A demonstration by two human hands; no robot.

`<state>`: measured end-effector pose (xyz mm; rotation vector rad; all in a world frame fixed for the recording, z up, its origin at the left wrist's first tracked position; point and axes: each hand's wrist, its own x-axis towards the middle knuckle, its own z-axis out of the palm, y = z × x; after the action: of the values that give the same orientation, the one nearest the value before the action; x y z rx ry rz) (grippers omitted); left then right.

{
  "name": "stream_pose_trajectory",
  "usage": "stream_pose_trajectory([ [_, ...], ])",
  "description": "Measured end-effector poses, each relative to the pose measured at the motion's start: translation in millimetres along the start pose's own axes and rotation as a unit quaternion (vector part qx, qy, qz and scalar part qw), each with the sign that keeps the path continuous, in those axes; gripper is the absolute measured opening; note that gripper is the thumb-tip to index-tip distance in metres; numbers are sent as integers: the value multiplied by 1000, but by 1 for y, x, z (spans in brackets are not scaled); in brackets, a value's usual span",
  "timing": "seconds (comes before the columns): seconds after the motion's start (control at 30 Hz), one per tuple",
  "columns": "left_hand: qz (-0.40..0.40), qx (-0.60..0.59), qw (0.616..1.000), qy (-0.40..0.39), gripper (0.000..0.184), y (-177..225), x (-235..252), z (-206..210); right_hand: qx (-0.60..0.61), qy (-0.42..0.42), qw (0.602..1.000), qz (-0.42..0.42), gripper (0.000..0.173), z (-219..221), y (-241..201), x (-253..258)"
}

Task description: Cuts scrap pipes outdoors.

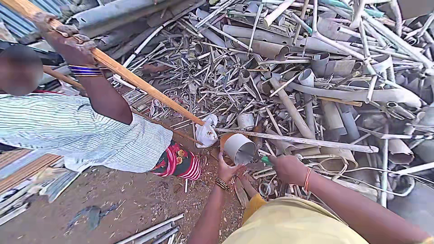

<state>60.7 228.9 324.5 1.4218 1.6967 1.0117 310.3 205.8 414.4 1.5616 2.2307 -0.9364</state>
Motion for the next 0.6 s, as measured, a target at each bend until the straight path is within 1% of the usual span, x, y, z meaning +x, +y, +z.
stream_pose_trajectory([
  [0.03, 8, -27, 1000, 12, 118, -3, -1, 7, -12, 8, 1000, 15, 50, -3, 2, -3],
  [0.07, 17, -50, 998, 23, 119, -4, -4, 14, -11, 6, 1000, 8, 48, -2, 4, -7],
  [0.13, 32, -95, 994, 47, 121, -2, -3, 26, 13, -4, 999, -38, 39, -5, 12, -10],
  [0.17, 30, -117, 991, 55, 123, -5, -6, 30, 13, -7, 999, -43, 38, -5, 16, -12],
  [0.23, 30, -148, 987, 61, 125, -8, -8, 35, -13, 7, 1000, -9, 42, -8, 22, -14],
  [0.27, 32, -148, 987, 60, 126, -8, -8, 37, -15, 15, 1000, 2, 46, -7, 25, -14],
  [0.3, 31, -153, 986, 54, 125, -7, -9, 40, -2, 12, 1000, -7, 47, -4, 27, -14],
  [0.37, 21, -184, 982, 41, 124, -4, -9, 43, 49, -2, 997, -54, 40, 0, 32, -14],
  [0.4, 18, -196, 980, 36, 125, -4, -10, 44, 45, 0, 998, -51, 39, -1, 32, -15],
  [0.43, 17, -199, 979, 35, 127, -5, -10, 44, 24, 8, 999, -30, 40, -4, 30, -16],
  [0.5, 20, -186, 982, 30, 128, -7, -12, 44, -7, 12, 1000, 8, 46, -5, 23, -19],
  [0.6, 17, -184, 983, 26, 125, 2, -10, 40, 30, 1, 999, -32, 41, -6, 20, -21],
])
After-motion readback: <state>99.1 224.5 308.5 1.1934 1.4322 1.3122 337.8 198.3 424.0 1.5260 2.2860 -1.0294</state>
